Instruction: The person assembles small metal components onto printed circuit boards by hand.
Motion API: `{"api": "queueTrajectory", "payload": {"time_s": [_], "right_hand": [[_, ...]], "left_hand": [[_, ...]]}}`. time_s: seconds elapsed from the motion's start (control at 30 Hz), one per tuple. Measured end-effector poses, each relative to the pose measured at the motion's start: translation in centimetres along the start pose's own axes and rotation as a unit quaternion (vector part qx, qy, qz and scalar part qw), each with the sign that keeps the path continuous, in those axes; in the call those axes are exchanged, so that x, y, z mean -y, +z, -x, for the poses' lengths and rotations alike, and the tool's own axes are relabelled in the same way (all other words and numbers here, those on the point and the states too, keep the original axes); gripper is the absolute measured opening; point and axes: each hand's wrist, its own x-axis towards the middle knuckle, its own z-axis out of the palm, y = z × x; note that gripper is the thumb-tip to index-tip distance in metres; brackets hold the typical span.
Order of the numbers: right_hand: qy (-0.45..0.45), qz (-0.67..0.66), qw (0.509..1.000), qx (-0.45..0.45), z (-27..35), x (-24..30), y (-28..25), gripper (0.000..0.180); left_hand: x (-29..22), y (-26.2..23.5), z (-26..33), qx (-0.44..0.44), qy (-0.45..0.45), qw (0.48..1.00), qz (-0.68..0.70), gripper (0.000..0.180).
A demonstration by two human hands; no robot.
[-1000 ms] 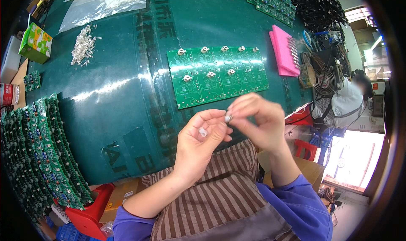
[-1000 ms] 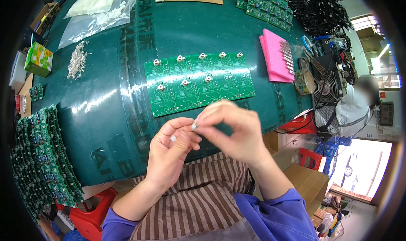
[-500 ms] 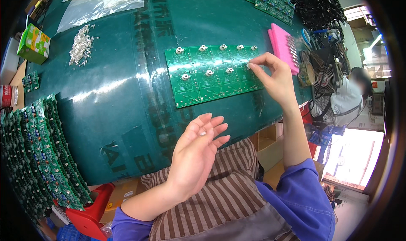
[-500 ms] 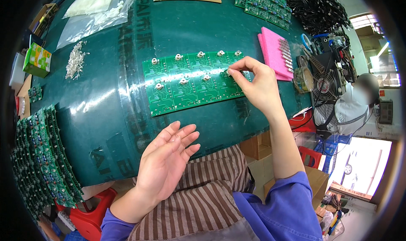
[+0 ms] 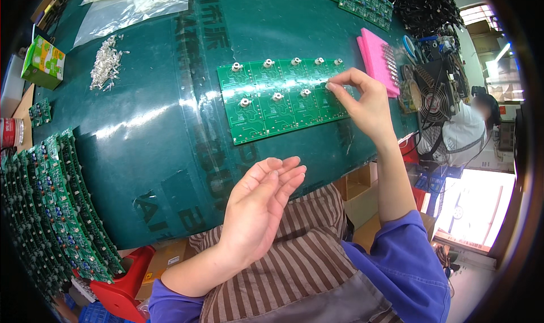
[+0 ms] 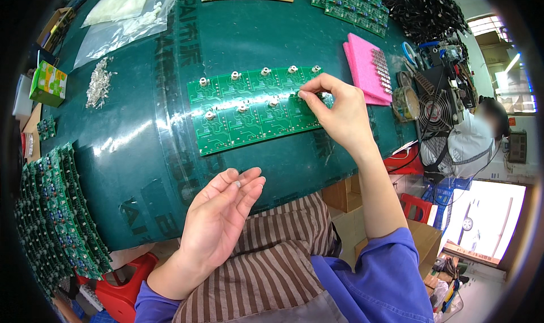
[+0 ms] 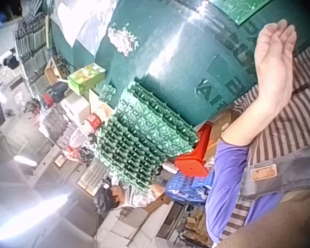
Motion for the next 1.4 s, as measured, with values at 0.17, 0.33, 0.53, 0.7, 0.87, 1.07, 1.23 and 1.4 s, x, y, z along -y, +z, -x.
{"api": "queueTrajectory", "payload": {"time_s": [0.17, 0.33, 0.53, 0.7, 0.87, 1.07, 1.23, 1.4], "right_hand": [[-0.011, 0.004, 1.0, -0.004, -0.1, 0.1, 0.0, 0.009], [-0.026, 0.03, 0.999, 0.003, -0.1, 0.2, -0.2, 0.008], [-0.041, 0.043, 0.998, -0.001, 0.1, 0.4, -0.1, 0.007], [-0.005, 0.036, 0.999, -0.04, 0.8, 0.2, 0.6, 0.008], [-0.085, 0.03, 0.995, -0.049, 1.1, -0.5, 0.6, 0.01], [-0.017, 0.167, 0.969, -0.18, 0.4, -5.1, -4.3, 0.011], [0.023, 0.287, 0.933, -0.216, -1.0, -11.7, -7.5, 0.013], [-0.059, 0.275, 0.939, -0.198, -1.9, -12.7, -7.4, 0.012]], "left_hand": [[0.3, -0.5, -0.4, 0.014, -0.01, 1.0, 0.007, 0.017], [0.2, -0.1, -0.5, -0.002, -0.01, 1.0, -0.011, 0.021], [0.3, -0.3, -0.5, -0.003, -0.01, 1.0, -0.019, 0.023], [0.3, -0.4, -0.6, 0.004, -0.014, 1.0, -0.019, 0.023], [0.3, -0.3, -0.5, 0.007, -0.018, 0.999, -0.036, 0.022], [0.4, -0.6, -0.4, 0.024, -0.01, 0.999, -0.046, 0.02], [0.4, -0.6, -0.2, 0.032, -0.028, 0.997, -0.063, 0.021], [0.6, -0.5, -0.1, 0.034, -0.034, 0.993, -0.106, 0.025]]}}
